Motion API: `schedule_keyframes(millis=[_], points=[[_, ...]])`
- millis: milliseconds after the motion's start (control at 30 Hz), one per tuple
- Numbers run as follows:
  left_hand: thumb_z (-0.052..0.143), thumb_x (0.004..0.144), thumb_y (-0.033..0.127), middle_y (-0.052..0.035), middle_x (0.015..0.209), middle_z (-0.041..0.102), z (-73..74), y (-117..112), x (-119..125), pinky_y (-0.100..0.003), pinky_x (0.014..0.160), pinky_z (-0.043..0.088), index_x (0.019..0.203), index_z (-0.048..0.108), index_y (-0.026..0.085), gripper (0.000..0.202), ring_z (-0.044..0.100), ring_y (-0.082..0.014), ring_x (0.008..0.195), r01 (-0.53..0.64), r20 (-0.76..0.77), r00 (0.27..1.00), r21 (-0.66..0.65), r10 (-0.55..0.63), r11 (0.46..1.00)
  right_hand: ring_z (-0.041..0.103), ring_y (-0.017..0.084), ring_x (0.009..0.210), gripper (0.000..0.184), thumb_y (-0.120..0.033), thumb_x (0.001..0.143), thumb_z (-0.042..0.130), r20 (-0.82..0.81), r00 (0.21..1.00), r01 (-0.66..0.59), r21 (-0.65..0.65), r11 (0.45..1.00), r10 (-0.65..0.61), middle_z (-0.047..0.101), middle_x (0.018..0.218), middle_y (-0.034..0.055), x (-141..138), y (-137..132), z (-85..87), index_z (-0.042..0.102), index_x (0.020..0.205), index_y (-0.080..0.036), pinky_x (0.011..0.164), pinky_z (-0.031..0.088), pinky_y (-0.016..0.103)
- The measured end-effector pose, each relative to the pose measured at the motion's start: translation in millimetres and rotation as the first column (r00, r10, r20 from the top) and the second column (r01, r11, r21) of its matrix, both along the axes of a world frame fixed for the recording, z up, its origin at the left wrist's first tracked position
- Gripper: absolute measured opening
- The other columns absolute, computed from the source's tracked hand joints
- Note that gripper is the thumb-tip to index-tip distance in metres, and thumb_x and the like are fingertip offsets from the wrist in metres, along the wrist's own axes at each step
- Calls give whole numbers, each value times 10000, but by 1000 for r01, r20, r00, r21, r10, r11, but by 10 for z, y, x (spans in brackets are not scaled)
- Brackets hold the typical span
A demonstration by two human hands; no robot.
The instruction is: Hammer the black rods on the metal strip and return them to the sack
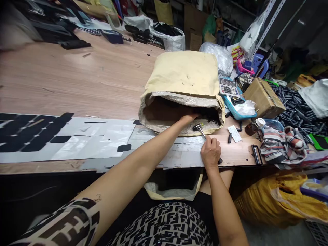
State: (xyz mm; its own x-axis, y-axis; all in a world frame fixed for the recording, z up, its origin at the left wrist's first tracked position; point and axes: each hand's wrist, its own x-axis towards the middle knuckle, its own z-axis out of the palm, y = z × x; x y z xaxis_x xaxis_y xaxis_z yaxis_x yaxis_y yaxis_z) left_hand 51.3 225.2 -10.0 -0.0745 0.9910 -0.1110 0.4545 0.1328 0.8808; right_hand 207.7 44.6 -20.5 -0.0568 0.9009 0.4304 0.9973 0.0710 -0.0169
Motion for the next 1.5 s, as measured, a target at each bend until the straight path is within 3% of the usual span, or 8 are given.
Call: schedule_keyframes(millis=[100,167,267,433,567,767,1000,1500], points=[[668,797,507,-140,876,741,65,-177,-176,-367,741,473,905,740,160,371,683,-336,914,-42,-62,997,-77,37,996,474,220,881,305,-218,947,514,4,1000,9,4,1000,-9,569,970,63,1,3,-17,630,1229,-227,726,349,309],[671,783,515,-95,808,717,139,-402,-352,-317,683,451,860,731,151,377,670,-276,827,-24,-77,997,23,26,999,469,222,886,306,-220,948,509,4,1000,11,4,1000,-11,563,969,65,0,7,-29,626,1231,-227,729,347,309],[697,756,453,-26,774,685,189,-814,-613,-261,625,417,865,716,165,309,608,-177,717,157,-57,987,247,-147,956,465,222,889,303,-220,955,499,8,1000,15,1,1000,-15,559,966,63,-3,11,-33,624,1231,-228,728,342,309],[702,765,330,-11,826,653,-55,-1263,-797,-263,673,419,869,712,188,176,576,-153,728,420,-164,907,310,-387,853,471,220,894,297,-220,957,505,7,1000,24,-4,1000,-24,567,975,63,-4,7,-19,629,1227,-232,733,346,303],[718,783,276,-30,894,643,-284,-1294,-788,-287,750,440,908,720,189,153,592,-174,815,427,-179,904,336,-388,839,487,216,883,301,-214,958,503,-5,1000,8,11,1000,-8,583,964,66,11,17,-10,642,1225,-225,738,357,298],[746,796,280,-24,874,632,-357,-1264,-789,-281,729,442,938,759,189,169,590,-162,786,404,-144,915,354,-378,844,580,211,943,323,-191,948,488,-220,975,-52,-51,997,39,659,996,70,76,-36,77,676,1210,-216,808,444,302],[768,798,267,-19,824,619,-357,-1275,-795,-278,748,455,973,807,206,189,601,-155,777,394,-111,917,406,-383,825,660,210,1108,330,-301,990,467,-638,737,-303,-15,953,224,712,1179,99,-9,-458,180,674,1216,-179,981,523,355],[759,795,272,5,798,568,-392,-1231,-777,-272,741,423,915,813,251,132,562,-143,763,404,-141,914,367,-380,838,683,211,1057,318,-286,983,476,-624,735,-344,-5,939,266,725,1125,99,-194,-596,257,691,1199,-197,947,547,361]])
